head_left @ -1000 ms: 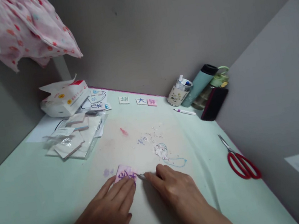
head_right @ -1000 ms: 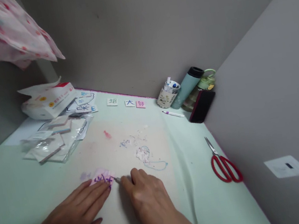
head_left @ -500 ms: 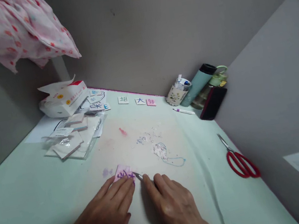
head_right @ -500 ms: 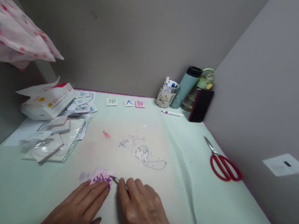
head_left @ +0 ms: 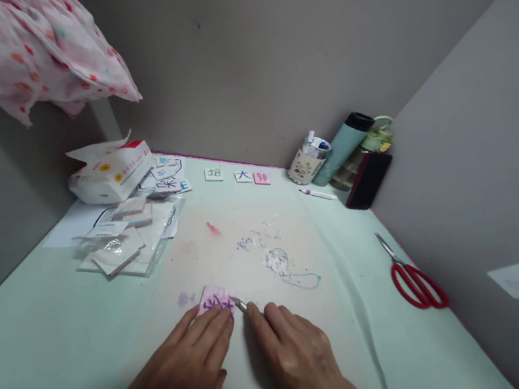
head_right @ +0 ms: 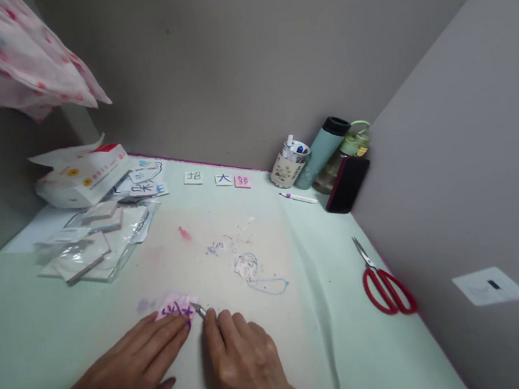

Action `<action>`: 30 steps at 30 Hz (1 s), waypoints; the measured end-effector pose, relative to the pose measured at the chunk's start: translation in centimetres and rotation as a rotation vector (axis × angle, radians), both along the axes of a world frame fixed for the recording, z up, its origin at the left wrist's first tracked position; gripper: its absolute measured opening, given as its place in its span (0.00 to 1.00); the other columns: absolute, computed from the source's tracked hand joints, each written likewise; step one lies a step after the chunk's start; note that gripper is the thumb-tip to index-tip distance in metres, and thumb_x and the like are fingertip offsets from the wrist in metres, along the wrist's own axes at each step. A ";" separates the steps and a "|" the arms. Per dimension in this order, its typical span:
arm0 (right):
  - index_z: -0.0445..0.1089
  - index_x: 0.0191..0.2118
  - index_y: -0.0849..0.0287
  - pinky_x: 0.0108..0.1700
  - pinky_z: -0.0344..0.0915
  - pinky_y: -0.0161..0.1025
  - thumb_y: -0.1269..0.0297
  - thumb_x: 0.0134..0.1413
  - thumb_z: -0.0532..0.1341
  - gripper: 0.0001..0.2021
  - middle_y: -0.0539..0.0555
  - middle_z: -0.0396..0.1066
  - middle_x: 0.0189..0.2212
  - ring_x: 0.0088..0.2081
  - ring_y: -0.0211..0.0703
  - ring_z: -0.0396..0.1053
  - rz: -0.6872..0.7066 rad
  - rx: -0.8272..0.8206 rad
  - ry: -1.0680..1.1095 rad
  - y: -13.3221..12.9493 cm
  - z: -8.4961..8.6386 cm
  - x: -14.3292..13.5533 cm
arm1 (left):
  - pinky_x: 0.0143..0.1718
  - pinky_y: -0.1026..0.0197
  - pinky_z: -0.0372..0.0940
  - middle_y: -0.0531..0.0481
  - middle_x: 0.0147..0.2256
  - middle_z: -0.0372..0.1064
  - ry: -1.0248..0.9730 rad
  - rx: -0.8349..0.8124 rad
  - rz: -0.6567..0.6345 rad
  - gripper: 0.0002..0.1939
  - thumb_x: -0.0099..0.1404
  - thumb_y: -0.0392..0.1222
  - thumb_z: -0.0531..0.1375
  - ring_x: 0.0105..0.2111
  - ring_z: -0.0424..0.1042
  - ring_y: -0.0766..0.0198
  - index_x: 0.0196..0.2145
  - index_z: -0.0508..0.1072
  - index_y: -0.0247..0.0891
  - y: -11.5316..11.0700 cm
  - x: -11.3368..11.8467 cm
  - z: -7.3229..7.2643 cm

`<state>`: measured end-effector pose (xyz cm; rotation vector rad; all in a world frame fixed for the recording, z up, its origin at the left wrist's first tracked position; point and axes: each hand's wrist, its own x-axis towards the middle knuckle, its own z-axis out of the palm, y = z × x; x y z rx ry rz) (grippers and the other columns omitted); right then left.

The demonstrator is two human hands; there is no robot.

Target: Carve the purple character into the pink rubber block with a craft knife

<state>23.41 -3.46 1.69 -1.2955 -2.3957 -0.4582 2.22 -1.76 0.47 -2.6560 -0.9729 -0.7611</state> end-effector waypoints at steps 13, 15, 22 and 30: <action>0.79 0.43 0.54 0.31 0.61 0.35 0.69 0.68 0.57 0.12 0.51 0.71 0.30 0.28 0.39 0.70 -0.104 -0.691 0.466 1.4 1.5 1.2 | 0.59 0.54 0.59 0.45 0.50 0.82 -0.043 -0.039 0.010 0.18 0.76 0.34 0.51 0.49 0.76 0.57 0.51 0.80 0.32 -0.3 0.2 -1.2; 0.79 0.44 0.53 0.30 0.60 0.35 0.69 0.69 0.56 0.13 0.51 0.71 0.30 0.28 0.40 0.69 -0.110 -0.650 0.406 1.6 1.4 1.6 | 0.60 0.53 0.58 0.44 0.51 0.81 -0.035 -0.051 0.015 0.18 0.76 0.34 0.50 0.51 0.75 0.57 0.52 0.79 0.32 -0.3 0.1 -1.3; 0.77 0.47 0.56 0.33 0.64 0.36 0.68 0.70 0.54 0.14 0.54 0.73 0.33 0.31 0.41 0.72 -0.159 -0.588 0.528 2.8 1.2 2.9 | 0.62 0.52 0.58 0.43 0.55 0.79 0.051 -0.070 0.019 0.18 0.75 0.40 0.55 0.54 0.74 0.56 0.56 0.77 0.33 -0.4 -0.1 -1.9; 0.78 0.43 0.55 0.34 0.66 0.35 0.70 0.68 0.57 0.11 0.52 0.74 0.32 0.31 0.39 0.72 -0.051 -0.673 0.573 2.5 1.7 1.7 | 0.59 0.52 0.56 0.43 0.51 0.82 0.010 -0.036 -0.002 0.23 0.81 0.37 0.46 0.51 0.76 0.57 0.51 0.81 0.31 -0.3 -0.1 -0.6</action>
